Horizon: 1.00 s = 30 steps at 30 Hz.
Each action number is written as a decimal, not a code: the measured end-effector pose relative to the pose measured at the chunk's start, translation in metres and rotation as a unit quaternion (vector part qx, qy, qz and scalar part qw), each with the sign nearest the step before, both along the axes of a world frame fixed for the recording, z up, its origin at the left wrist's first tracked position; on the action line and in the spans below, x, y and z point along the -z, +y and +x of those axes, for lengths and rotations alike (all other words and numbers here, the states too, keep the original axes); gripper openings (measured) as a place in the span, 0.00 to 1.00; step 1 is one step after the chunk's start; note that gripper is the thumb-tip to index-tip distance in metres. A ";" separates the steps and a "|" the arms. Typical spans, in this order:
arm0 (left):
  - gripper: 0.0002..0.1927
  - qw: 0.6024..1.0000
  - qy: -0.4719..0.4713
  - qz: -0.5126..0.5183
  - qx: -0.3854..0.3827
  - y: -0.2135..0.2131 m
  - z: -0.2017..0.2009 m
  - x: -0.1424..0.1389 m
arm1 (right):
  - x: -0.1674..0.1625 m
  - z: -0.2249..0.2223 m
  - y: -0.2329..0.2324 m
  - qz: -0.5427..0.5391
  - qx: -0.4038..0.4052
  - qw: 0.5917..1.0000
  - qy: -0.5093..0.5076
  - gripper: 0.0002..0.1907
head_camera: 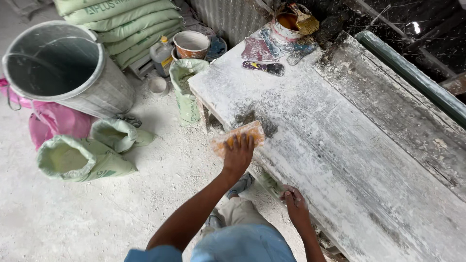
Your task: The person wipes a long workbench surface with a yellow sponge, then places a brown molding piece on the bench. They pick up a bucket, break up hardened material inside with a scraper, and scrape the bucket interior clean.
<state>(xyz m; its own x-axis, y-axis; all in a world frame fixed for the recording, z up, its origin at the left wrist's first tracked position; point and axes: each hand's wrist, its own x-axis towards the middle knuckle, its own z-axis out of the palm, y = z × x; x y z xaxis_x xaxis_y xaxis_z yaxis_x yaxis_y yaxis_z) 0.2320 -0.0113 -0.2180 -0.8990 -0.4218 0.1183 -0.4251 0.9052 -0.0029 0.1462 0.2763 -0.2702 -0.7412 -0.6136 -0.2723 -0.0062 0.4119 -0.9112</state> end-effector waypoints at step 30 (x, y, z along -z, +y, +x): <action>0.25 0.992 0.064 -0.095 0.044 -0.207 -0.089 0.054 | -0.040 -0.129 -0.216 0.091 0.008 0.996 0.010 0.20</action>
